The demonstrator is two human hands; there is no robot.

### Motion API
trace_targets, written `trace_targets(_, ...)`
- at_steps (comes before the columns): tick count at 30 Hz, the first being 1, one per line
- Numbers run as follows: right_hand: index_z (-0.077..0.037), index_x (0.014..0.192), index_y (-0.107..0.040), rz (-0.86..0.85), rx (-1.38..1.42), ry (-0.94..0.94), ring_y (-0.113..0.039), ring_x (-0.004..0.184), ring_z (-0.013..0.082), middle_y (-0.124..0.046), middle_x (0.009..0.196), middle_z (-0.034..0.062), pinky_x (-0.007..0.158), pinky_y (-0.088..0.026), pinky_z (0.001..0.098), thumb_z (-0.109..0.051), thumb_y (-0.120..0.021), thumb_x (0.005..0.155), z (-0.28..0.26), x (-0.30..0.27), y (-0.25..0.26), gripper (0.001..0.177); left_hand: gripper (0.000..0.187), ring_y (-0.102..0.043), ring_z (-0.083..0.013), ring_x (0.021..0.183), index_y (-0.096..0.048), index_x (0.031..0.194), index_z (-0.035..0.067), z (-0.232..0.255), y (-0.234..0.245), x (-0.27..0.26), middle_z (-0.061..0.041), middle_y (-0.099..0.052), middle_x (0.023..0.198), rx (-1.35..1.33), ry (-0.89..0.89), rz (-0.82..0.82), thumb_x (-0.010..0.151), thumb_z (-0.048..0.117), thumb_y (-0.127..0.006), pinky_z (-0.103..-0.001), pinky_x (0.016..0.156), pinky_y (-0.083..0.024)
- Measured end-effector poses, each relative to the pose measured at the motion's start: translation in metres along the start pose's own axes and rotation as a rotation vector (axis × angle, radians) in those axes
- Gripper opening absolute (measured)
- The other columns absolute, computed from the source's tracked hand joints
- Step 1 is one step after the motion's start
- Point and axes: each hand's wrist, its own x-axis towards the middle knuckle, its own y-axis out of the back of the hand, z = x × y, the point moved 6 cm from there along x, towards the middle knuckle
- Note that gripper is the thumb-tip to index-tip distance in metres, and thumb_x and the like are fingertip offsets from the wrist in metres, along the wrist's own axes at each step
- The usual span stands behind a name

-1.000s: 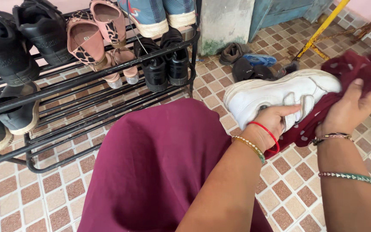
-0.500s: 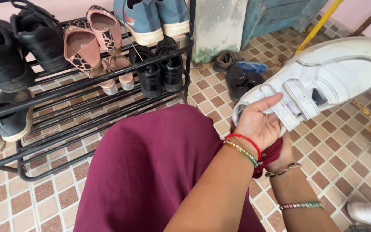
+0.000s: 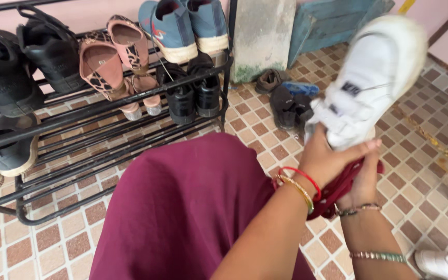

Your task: The person sits on the floor and wipes a pair of pink embellished sandals and a pair of white sneakers with a maroon cloth. They clean each shoe individually, wiping the upper and sole, then place them back on the black metal shoe rack.

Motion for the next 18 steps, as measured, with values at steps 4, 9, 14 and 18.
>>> trace_targets(4, -0.008, 0.124, -0.057, 0.347, -0.269, 0.246, -0.069, 0.105, 0.0169, -0.068, 0.121, 0.0067, 0.091, -0.059, 0.0357, -0.039, -0.065, 0.103, -0.026, -0.008, 0.014, 0.039, 0.047, -0.065, -0.0346, 0.124, -0.071, 0.128, 0.001, -0.002, 0.005, -0.003, -0.018, -0.065, 0.135, 0.569, -0.241, 0.128, 0.108, 0.043, -0.068, -0.038, 0.108, -0.048)
trace_targets(9, 0.003, 0.122, -0.061, 0.303, -0.699, 0.6, -0.064, 0.097, 0.0135, -0.069, 0.113, 0.0056, 0.086, -0.055, 0.0325, -0.024, -0.073, 0.113, -0.079, -0.014, -0.019, 0.03, 0.055, -0.067, -0.0257, 0.106, -0.059, 0.13, 0.005, -0.058, 0.033, 0.012, -0.013, -0.068, 0.129, -0.505, 0.508, 0.337, 0.103, 0.052, -0.051, -0.041, 0.097, -0.05)
trace_targets(14, -0.002, 0.123, -0.052, -0.046, -0.874, 0.835, -0.063, 0.098, 0.0166, -0.064, 0.112, 0.0072, 0.088, -0.053, 0.0326, -0.018, -0.066, 0.105, -0.1, -0.029, -0.105, 0.028, 0.045, -0.067, -0.0266, 0.101, -0.055, 0.127, 0.006, -0.088, 0.045, 0.018, -0.01, -0.064, 0.119, -0.786, 0.563, 0.438, 0.106, 0.046, -0.051, -0.044, 0.094, -0.055)
trace_targets(18, -0.001, 0.12, -0.067, -0.213, -1.665, 1.111, -0.058, 0.119, 0.0458, -0.065, 0.126, 0.0226, 0.104, -0.042, 0.0544, -0.029, -0.068, 0.103, -0.061, -0.044, -0.143, 0.033, 0.037, -0.061, -0.0215, 0.088, -0.063, 0.116, 0.003, -0.101, 0.039, 0.017, -0.009, -0.063, 0.102, -0.624, 0.485, 0.277, 0.112, 0.038, -0.051, -0.039, 0.081, -0.051)
